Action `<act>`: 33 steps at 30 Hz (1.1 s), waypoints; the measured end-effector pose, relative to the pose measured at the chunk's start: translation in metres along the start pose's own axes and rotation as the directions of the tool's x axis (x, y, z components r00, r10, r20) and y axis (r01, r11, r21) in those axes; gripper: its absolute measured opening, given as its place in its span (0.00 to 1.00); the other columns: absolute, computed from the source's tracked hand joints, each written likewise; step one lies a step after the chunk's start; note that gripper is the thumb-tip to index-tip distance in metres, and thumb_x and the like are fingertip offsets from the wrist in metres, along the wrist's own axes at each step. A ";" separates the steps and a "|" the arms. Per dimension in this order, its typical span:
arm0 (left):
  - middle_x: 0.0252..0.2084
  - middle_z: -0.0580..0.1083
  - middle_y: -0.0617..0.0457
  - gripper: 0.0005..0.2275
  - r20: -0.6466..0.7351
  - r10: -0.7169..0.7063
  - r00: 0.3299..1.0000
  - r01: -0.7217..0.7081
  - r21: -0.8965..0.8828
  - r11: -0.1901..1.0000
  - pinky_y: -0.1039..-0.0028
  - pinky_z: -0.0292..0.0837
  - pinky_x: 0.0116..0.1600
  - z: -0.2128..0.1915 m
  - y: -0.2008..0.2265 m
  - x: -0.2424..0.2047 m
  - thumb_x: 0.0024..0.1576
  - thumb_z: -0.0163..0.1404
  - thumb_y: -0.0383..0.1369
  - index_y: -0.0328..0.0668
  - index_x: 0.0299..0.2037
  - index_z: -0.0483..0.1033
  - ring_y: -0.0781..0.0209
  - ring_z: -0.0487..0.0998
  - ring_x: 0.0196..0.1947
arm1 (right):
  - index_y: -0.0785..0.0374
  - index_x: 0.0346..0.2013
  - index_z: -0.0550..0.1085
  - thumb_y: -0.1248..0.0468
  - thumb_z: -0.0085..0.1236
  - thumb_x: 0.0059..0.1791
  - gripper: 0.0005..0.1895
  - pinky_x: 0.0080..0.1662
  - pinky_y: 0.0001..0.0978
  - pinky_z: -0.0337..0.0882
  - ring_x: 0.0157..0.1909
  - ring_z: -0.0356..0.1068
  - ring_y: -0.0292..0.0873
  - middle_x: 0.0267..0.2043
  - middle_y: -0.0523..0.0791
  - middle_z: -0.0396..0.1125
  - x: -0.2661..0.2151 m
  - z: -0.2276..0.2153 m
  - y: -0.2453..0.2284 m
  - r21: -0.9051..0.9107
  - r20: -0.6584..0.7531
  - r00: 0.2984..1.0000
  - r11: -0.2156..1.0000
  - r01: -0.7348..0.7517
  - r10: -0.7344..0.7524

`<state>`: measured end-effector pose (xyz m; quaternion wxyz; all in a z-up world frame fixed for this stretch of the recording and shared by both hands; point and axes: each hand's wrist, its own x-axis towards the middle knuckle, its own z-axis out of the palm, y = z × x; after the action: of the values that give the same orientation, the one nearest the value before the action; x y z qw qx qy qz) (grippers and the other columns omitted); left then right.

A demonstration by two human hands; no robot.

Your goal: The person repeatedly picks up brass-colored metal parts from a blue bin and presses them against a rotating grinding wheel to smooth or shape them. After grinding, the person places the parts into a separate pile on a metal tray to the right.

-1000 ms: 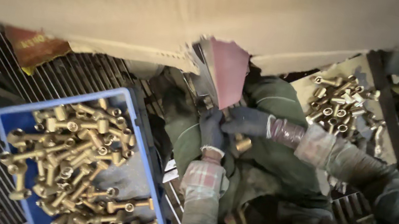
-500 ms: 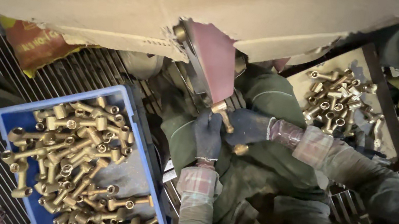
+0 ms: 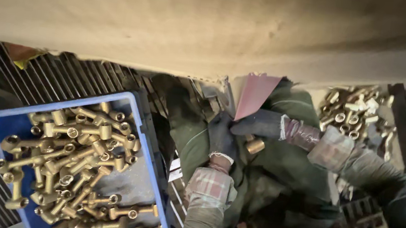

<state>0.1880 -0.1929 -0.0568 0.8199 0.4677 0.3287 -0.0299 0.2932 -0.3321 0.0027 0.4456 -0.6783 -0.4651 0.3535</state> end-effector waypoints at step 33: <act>0.26 0.71 0.58 0.07 0.047 -0.005 0.999 0.016 -0.224 0.975 0.73 0.65 0.34 0.001 -0.003 0.009 0.56 0.47 0.26 0.37 0.26 0.73 0.69 0.69 0.28 | 0.68 0.35 0.77 0.56 0.58 0.52 0.15 0.42 0.43 0.66 0.37 0.65 0.45 0.32 0.51 0.70 0.001 0.013 -0.008 0.617 0.079 0.831 0.627 -0.475 0.551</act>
<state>0.1945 -0.1933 -0.0636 0.8745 0.3698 0.3136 -0.0078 0.2792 -0.3259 0.0053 0.5478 -0.6192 -0.0848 0.5562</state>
